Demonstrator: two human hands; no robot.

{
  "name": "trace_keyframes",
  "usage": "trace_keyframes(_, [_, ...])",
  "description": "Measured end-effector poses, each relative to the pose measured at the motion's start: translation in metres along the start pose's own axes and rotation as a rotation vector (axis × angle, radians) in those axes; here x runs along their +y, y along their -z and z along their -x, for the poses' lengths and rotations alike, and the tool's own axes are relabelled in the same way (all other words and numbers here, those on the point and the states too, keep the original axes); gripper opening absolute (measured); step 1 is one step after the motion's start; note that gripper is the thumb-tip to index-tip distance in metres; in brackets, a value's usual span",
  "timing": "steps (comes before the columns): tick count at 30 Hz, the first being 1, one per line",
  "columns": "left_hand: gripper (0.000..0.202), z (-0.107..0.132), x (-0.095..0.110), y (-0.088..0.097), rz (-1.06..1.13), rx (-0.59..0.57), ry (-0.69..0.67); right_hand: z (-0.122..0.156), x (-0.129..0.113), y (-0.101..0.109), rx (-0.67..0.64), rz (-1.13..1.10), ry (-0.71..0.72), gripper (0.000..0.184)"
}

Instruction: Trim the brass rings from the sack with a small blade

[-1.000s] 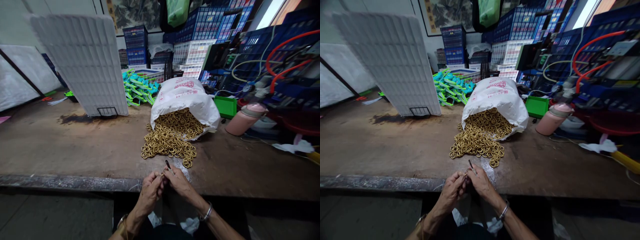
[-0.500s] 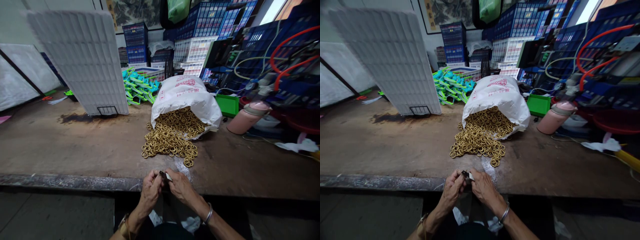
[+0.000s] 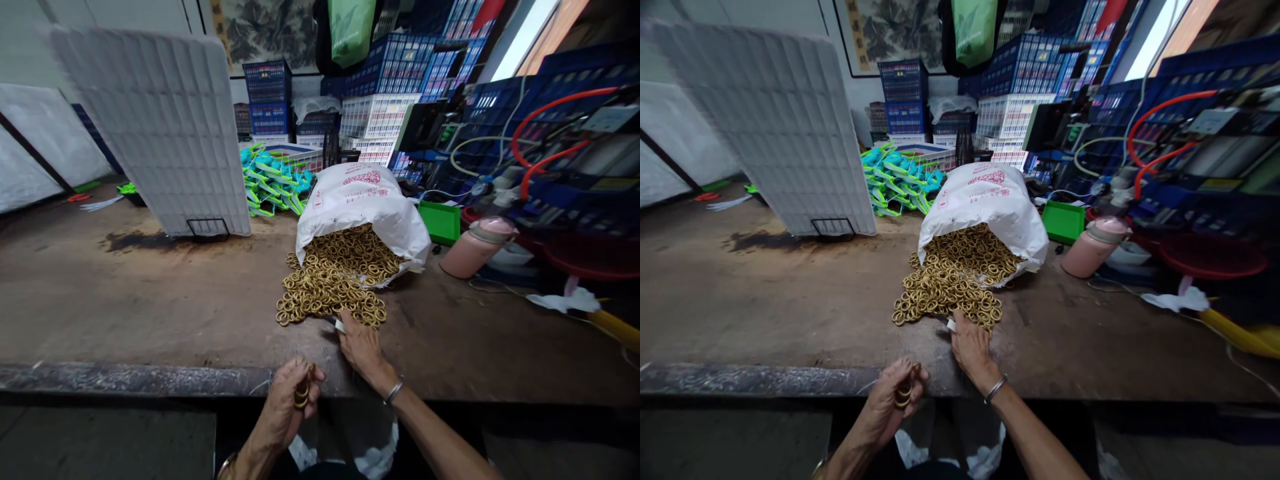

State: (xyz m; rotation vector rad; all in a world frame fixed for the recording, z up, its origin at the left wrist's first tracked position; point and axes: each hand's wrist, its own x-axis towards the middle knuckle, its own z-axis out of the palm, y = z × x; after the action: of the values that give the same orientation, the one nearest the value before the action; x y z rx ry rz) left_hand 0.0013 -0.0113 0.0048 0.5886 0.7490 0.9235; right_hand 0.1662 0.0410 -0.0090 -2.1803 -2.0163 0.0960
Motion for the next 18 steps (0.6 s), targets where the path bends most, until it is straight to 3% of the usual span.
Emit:
trace_keyframes(6, [0.017, -0.001, 0.002, 0.003, 0.154, 0.008, 0.072, -0.006, -0.005, -0.001, -0.025, 0.044, 0.022, 0.017])
trace_keyframes(13, [0.019, -0.002, 0.004, 0.011, 0.246, 0.044, 0.093, 0.019, -0.007, -0.003, -0.078, -0.074, 0.169, 0.030])
trace_keyframes(15, [0.020, -0.005, 0.004, 0.010, 0.209, 0.072, 0.073, 0.024, -0.007, -0.004, -0.088, -0.152, 0.161, 0.029])
trace_keyframes(18, [0.024, -0.009, 0.003, 0.007, 0.048, 0.129, 0.016, 0.025, -0.011, 0.001, -0.104, -0.467, 0.081, 0.010])
